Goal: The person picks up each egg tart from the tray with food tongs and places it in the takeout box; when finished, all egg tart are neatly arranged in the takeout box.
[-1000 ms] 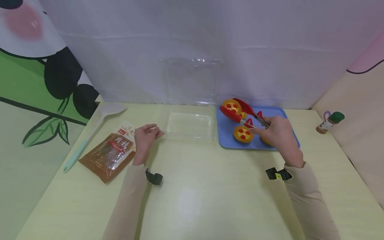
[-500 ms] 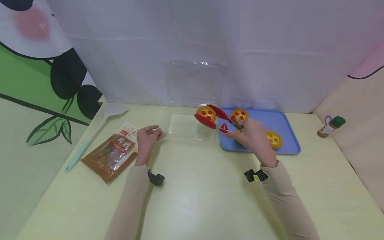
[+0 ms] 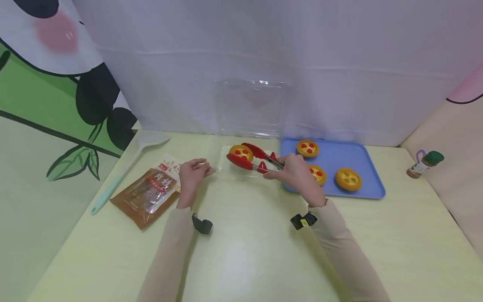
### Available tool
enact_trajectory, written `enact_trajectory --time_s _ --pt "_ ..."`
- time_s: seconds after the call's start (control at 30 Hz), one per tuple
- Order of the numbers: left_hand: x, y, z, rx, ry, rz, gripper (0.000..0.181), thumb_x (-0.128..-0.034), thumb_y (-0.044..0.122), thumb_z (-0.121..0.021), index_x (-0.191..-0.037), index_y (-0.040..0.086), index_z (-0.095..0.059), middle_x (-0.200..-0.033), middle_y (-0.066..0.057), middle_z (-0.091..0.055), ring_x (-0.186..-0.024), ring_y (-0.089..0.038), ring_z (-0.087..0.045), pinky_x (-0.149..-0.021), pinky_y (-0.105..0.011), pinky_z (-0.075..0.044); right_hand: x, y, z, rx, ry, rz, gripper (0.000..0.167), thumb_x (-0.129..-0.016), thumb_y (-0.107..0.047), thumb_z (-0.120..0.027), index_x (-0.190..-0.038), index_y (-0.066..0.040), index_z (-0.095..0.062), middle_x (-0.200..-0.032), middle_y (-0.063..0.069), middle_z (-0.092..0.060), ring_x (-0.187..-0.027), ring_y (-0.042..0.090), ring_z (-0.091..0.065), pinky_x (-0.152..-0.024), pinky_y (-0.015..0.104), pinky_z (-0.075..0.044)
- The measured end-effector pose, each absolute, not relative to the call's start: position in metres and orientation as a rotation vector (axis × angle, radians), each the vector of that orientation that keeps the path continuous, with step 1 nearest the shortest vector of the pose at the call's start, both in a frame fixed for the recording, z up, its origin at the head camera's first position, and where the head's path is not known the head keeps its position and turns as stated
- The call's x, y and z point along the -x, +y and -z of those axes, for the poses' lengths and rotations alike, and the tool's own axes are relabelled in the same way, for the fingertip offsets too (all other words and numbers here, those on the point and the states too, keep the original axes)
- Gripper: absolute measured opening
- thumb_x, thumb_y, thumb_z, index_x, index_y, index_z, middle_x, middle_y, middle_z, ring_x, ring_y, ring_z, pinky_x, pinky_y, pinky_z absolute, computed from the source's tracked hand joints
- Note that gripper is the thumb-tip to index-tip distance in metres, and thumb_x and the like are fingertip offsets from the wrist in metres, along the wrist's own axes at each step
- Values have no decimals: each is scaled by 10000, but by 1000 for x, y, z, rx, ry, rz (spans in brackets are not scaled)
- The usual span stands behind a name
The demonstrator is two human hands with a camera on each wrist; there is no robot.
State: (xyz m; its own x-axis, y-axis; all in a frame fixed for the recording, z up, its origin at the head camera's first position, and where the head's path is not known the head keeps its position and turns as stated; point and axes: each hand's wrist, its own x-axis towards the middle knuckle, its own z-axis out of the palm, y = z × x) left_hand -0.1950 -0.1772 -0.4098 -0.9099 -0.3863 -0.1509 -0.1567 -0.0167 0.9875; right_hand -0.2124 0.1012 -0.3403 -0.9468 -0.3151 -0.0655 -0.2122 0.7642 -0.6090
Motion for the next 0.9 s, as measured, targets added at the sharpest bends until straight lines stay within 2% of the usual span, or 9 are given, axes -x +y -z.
enact_trajectory --time_s 0.07,0.13,0.2,0.27,0.57,0.9 --pt "194 -178 410 -591 -2090 2037 332 -954 37 -612 -1251 -107 -577 -1107 -297 -646 -611 14 -663 -763 -216 -612 215 96 343 432 2772 974 388 -754 -364 -845 -751 -13 -678 -569 -42 -215 -495 130 -230 -432 228 -159" --pt "194 -178 409 -607 -2092 2035 332 -954 41 -613 -1254 -96 -580 -1125 -297 -641 -613 15 -661 -780 -231 -611 217 91 346 456 2751 1007 497 -751 -353 -847 -573 -98 -460 -563 -44 -201 -480 115 -209 -434 224 -156" --pt "194 -177 408 -618 -2090 2031 329 -952 39 -614 -1252 -93 -583 -1127 -296 -641 -611 14 -658 -766 -218 -612 220 87 348 448 2727 1025 606 -743 -360 -852 -558 -142 -318 -562 -43 -196 -479 116 -203 -430 227 -151" --pt "194 -176 408 -624 -2088 2028 325 -952 39 -616 -1247 -92 -587 -1117 -292 -647 -608 13 -655 -737 -193 -612 223 84 351 455 2706 1027 624 -737 -373 -854 -558 -157 -297 -567 -44 -187 -486 113 -192 -431 226 -143" --pt "194 -173 408 -593 -2075 2022 320 -950 40 -619 -1234 -107 -593 -1018 -238 -680 -599 2 -661 -700 -178 -611 237 72 352 461 2636 974 575 -754 -389 -839 -532 -152 -364 -538 -49 -206 -466 110 -195 -422 224 -149" --pt "194 -174 409 -579 -2079 2021 322 -954 44 -611 -1239 -105 -591 -1041 -261 -671 -612 -5 -666 -779 -265 -614 241 67 343 452 2598 893 630 -753 -375 -838 -516 -159 -295 -552 -49 -171 -518 97 -128 -468 227 -114"
